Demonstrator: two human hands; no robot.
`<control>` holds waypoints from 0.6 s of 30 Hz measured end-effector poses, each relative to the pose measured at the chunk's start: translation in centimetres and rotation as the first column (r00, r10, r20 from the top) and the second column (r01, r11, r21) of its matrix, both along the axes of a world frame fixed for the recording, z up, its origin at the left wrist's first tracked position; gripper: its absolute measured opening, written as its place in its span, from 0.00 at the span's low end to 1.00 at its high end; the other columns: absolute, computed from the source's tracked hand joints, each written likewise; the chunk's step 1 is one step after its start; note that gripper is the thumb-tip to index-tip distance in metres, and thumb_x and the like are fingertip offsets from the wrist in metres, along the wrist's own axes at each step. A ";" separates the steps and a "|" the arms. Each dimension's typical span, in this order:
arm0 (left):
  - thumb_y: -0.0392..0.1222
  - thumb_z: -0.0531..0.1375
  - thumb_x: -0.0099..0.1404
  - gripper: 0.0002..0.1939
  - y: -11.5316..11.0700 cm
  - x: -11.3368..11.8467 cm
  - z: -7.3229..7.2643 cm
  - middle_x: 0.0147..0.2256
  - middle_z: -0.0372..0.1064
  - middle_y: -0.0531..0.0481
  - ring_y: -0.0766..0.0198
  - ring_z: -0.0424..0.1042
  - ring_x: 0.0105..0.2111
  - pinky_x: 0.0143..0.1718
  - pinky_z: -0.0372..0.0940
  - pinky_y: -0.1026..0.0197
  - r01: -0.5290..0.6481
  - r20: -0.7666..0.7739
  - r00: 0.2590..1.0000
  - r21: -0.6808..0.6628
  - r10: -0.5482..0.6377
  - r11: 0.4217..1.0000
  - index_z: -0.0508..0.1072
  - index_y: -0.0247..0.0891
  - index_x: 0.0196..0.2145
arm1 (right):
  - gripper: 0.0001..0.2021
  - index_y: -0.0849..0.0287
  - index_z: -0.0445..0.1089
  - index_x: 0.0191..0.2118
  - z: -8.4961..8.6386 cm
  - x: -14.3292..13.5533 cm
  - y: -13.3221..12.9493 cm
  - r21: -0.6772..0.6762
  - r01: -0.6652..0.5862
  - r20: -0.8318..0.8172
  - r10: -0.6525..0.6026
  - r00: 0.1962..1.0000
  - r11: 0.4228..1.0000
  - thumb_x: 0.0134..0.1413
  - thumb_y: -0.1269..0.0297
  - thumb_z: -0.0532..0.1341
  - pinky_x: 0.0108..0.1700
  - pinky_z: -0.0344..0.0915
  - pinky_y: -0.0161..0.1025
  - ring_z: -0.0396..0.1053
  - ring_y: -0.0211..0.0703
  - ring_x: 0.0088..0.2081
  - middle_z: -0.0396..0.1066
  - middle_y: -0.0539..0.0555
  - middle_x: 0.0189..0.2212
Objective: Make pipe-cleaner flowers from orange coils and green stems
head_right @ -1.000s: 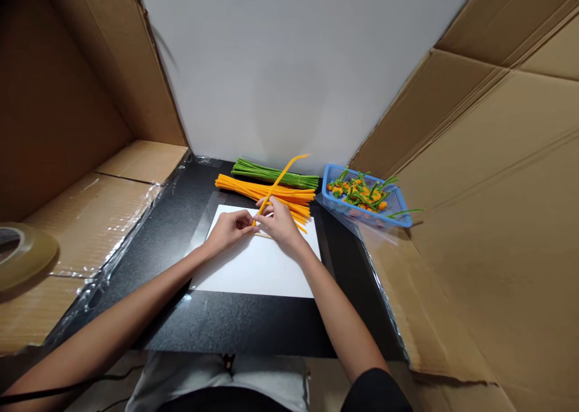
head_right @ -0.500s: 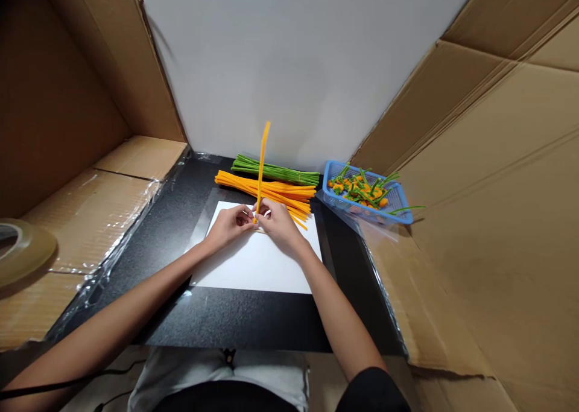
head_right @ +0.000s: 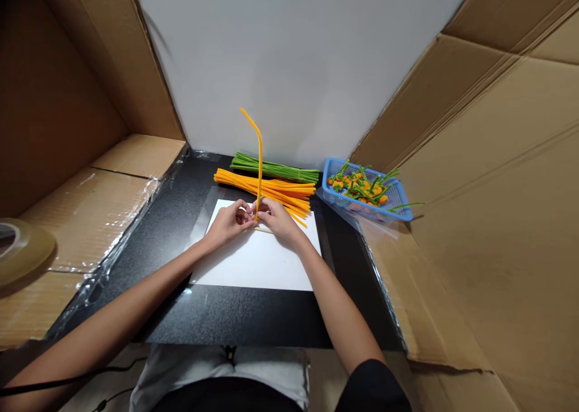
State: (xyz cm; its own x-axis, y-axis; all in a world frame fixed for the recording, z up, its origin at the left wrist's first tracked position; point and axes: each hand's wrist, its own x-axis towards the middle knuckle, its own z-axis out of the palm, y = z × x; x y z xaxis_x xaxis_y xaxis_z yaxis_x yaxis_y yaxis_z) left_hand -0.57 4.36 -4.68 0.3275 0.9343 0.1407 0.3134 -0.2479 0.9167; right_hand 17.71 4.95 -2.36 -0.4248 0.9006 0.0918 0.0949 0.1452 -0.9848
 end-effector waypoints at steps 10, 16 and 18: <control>0.39 0.70 0.54 0.16 0.2 0.1 -0.1 0.30 0.79 0.53 0.63 0.76 0.28 0.31 0.64 0.64 -0.024 0.008 1.000 -0.042 0.024 0.999 0.66 0.40 0.36 | 0.04 0.56 0.69 0.36 0.1 0.1 -0.1 -0.011 -0.053 -0.002 0.053 0.999 0.999 0.53 0.65 0.62 0.43 0.65 0.41 0.69 0.44 0.37 0.71 0.50 0.33; 0.39 0.71 0.53 0.17 0.1 0.2 0.1 0.28 0.78 0.54 0.63 0.75 0.26 0.30 0.63 0.64 -0.047 0.003 0.999 -0.048 0.047 0.998 0.66 0.40 0.35 | 0.06 0.56 0.71 0.35 -0.3 -0.2 -0.2 0.027 -0.043 0.001 0.043 0.999 0.999 0.57 0.60 0.63 0.41 0.64 0.40 0.69 0.44 0.36 0.71 0.51 0.32; 0.39 0.70 0.54 0.17 -0.1 0.1 0.2 0.28 0.79 0.54 0.63 0.75 0.26 0.30 0.63 0.64 -0.044 0.018 0.999 -0.061 0.046 0.997 0.66 0.40 0.35 | 0.05 0.57 0.71 0.36 -0.4 -0.3 -0.3 0.038 -0.010 0.000 0.010 1.000 0.999 0.57 0.61 0.63 0.38 0.63 0.38 0.67 0.42 0.33 0.70 0.50 0.31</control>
State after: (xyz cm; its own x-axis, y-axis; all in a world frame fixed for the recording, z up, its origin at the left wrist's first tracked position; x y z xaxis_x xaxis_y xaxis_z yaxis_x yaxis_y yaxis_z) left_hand -0.46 4.24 -4.52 0.2828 0.9550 0.0893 0.3054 -0.1779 0.9355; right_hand 17.39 4.64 -2.81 -0.4337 0.8922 0.1258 0.0930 0.1832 -0.9787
